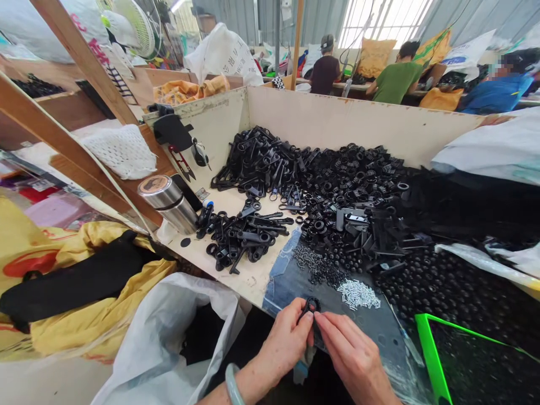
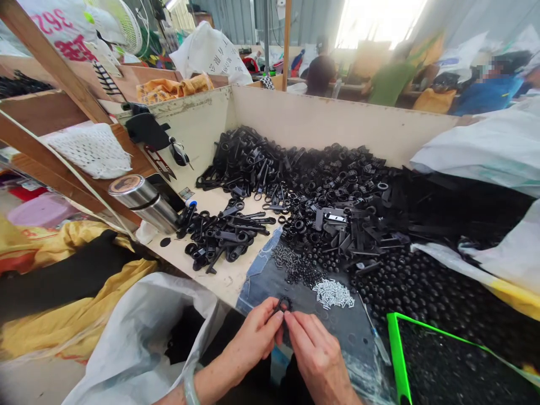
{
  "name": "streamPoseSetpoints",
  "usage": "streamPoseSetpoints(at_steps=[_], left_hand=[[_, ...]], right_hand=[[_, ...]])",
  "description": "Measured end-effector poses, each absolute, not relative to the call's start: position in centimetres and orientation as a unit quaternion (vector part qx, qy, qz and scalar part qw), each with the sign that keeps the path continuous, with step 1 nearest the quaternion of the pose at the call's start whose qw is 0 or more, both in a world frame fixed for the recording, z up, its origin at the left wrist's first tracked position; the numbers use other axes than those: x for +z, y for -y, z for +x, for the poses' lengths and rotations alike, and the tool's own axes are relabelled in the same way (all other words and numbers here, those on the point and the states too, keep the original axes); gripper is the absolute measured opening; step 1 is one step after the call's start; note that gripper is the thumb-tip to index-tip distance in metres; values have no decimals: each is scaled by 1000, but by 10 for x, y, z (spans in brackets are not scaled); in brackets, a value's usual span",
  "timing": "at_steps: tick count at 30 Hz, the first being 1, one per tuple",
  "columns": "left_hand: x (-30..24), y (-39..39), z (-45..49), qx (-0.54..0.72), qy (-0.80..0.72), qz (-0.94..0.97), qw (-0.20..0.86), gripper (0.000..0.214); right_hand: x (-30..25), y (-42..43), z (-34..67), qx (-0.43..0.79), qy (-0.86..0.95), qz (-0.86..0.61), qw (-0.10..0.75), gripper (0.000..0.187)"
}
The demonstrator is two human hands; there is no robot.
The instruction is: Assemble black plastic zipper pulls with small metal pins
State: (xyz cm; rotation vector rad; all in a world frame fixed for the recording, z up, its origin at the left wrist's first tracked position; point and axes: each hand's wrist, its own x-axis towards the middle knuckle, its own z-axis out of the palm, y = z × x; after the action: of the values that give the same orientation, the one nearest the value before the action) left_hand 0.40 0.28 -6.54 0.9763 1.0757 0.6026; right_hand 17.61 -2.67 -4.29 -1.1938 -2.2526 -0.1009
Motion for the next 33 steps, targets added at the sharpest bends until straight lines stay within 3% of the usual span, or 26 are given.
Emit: streamPoseSetpoints(at_steps=[10,14,17,21,27,33], left_hand=[[-60,-4,7,256,-478,418,729,43],[-54,-9,6,244,-477,399,744,59],[-48,-11,4,247,-468,383,757,62],[-45,-12,4,242,-472,379,759,61],[-45,-12,4,245,-468,372,763,61],[-46,-11,2,245,-462,376,765,50]], right_hand=[[-41,29,170,53,782,-504,363,22],[-28,35,208,-29,741,-609,280,26],[-20,40,250,-155,665,-718,138,41],[-24,39,284,-142,652,-745,1,39],[-37,38,291,-98,635,-765,-38,25],[-40,51,294,-134,687,-714,4,35]])
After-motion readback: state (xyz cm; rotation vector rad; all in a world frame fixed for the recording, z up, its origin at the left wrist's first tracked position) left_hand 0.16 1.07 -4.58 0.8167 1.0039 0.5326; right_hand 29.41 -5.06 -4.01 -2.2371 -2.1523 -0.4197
